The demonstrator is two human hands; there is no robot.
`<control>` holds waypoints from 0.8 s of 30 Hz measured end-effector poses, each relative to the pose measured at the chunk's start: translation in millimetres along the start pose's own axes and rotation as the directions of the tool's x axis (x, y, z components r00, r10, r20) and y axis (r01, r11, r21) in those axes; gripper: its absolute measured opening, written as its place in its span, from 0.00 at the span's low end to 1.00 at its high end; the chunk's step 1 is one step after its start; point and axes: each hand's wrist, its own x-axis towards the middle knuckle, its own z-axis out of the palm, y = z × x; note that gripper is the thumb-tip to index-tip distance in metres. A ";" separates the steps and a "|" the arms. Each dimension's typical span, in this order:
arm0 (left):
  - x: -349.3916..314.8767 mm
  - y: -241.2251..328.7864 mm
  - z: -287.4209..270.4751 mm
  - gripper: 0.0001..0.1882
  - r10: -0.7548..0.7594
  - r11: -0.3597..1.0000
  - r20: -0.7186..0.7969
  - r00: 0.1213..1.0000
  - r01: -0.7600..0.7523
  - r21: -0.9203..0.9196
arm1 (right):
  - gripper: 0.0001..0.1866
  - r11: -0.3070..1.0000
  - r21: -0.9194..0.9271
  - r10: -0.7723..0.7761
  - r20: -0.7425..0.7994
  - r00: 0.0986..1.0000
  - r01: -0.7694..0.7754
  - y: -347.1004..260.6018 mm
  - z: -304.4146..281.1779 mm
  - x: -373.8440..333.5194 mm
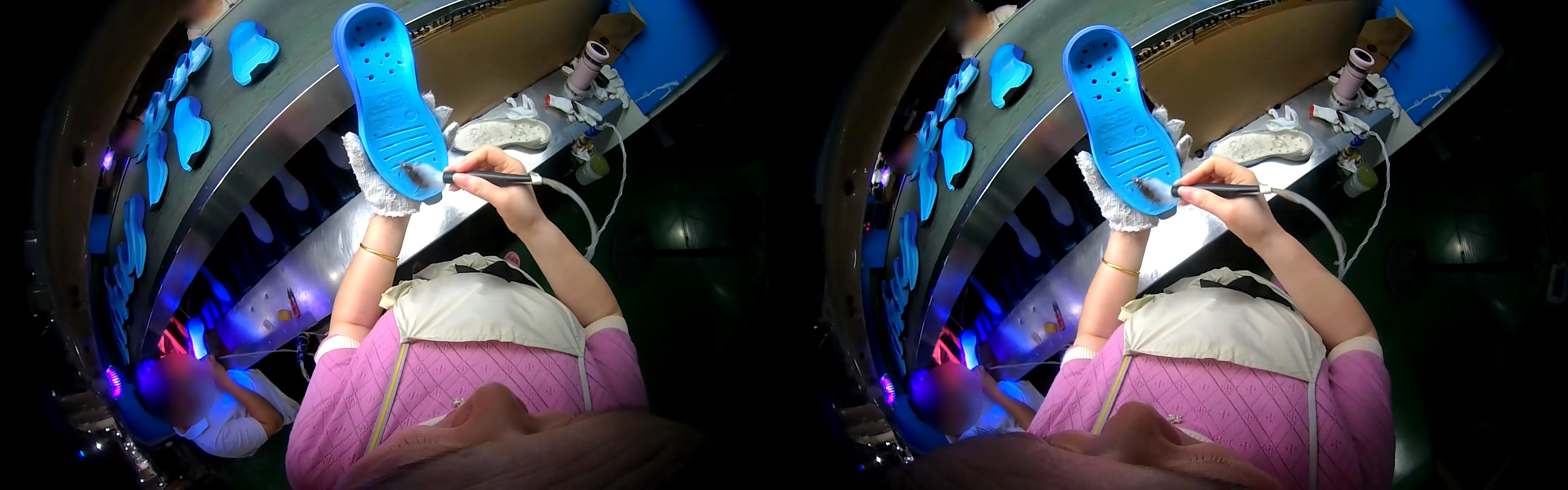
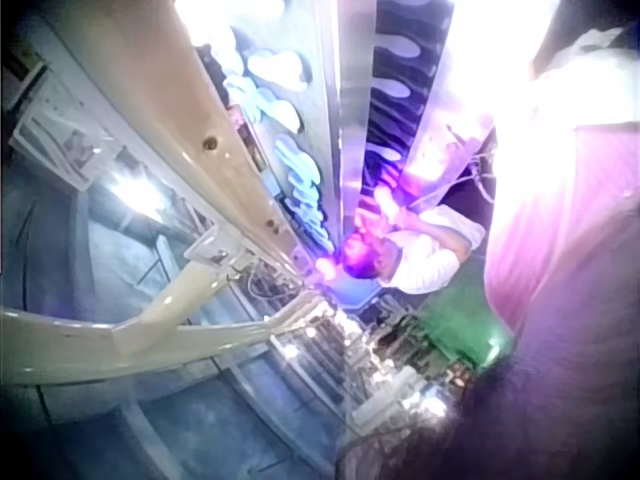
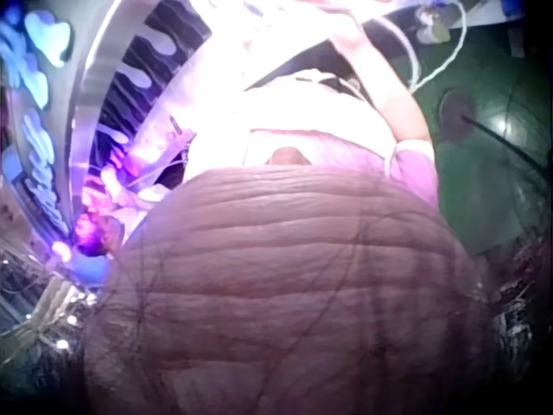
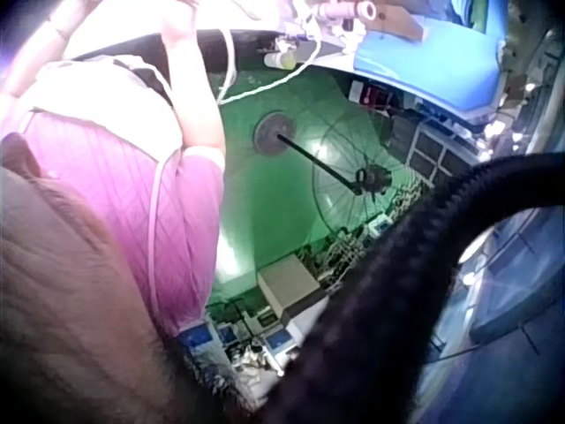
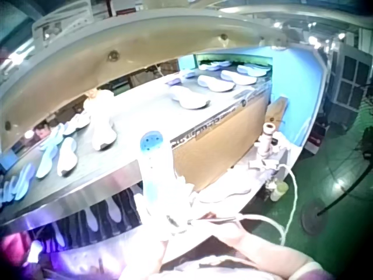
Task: The person cleans a blue shoe sole by applying a liquid with a brush, then places the cleaned sole onto a moving conveyor belt.
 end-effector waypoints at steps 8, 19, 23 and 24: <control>3.2 16.9 0.9 0.49 -0.118 0.992 0.046 0.992 0.120 -0.048 | 0.05 0.995 -0.070 -0.055 0.114 0.992 0.063 -6.9 -8.2 7.7; 11.1 40.0 9.1 0.51 -0.247 0.969 0.017 0.969 0.246 0.008 | 0.07 0.996 0.005 0.088 0.266 0.960 -0.092 -3.1 -5.3 -18.1; 11.9 44.6 3.5 0.43 -0.335 0.938 -0.115 0.935 0.343 0.058 | 0.08 0.989 -0.081 -0.106 0.198 0.974 0.124 -20.7 -7.2 -3.7; 12.3 43.1 1.9 0.41 -0.275 0.927 -0.260 0.926 0.327 0.184 | 0.08 0.943 -0.209 -0.214 0.219 0.952 0.260 -23.8 -6.7 2.3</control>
